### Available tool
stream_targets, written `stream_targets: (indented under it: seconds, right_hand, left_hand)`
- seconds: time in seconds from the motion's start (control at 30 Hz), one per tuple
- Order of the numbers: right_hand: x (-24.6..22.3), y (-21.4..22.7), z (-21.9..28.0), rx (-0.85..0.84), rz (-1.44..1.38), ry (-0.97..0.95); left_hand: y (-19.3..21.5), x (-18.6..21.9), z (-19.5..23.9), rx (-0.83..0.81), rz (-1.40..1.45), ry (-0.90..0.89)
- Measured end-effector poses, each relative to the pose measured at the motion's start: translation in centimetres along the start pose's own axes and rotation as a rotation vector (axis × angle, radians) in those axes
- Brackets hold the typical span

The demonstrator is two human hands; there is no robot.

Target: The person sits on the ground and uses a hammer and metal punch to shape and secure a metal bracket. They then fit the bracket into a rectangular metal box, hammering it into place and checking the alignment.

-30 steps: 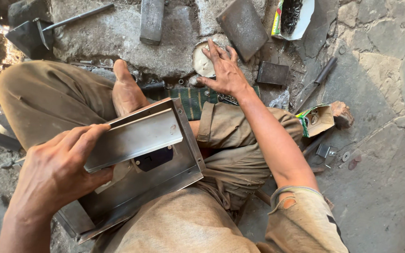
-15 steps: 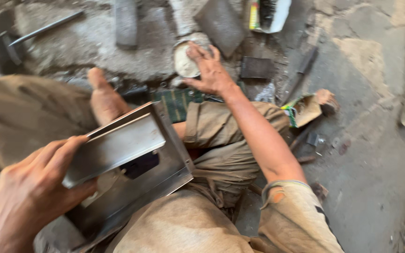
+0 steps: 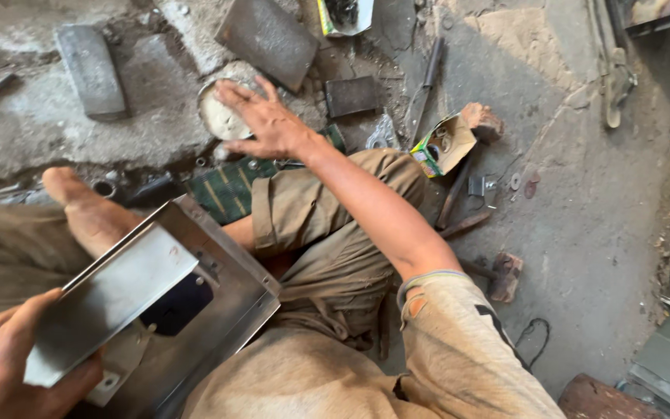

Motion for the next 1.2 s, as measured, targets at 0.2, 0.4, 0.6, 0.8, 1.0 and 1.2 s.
stream_targets:
  seconds: [0.2,0.4,0.6,0.8,1.0,1.2]
  right_hand:
    - [-7.3,6.2,5.6,0.708,-1.026,0.073]
    - [-19.7,5.5,9.7,0.572,-1.553,0.047]
    - [-23.2,5.9,6.3,0.243,-1.062,0.181]
    - [-24.3,4.6,4.6,0.233,-1.138,0.123]
    - [-24.4,4.3,4.5,0.221,-1.036,0.095]
    - [-23.8,3.7,4.2,0.219,-1.043,0.043]
  left_hand:
    - [4.3,6.2,-1.5,-0.081,-0.301,-0.027]
    - [4.8,5.9,-1.4,-0.003,-0.190,-0.188]
    - [4.4,4.2,-1.1,0.011,-0.204,-0.229]
    - [4.5,2.4,-1.6,-0.051,-0.096,-0.169]
    - [4.5,2.5,-1.0,-0.049,-0.095,-0.076]
    - [4.3,2.9,-0.9,-0.057,-0.104,-0.019]
Point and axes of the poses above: each hand's wrist, its own z-axis away from the middle knuckle, its own y-axis out of the back of the hand, x = y × z, the point moved 3 cm from there along -z, towards the middle knuckle, and after that the axes turned 14 degrees about y, right-handed, at the moved point
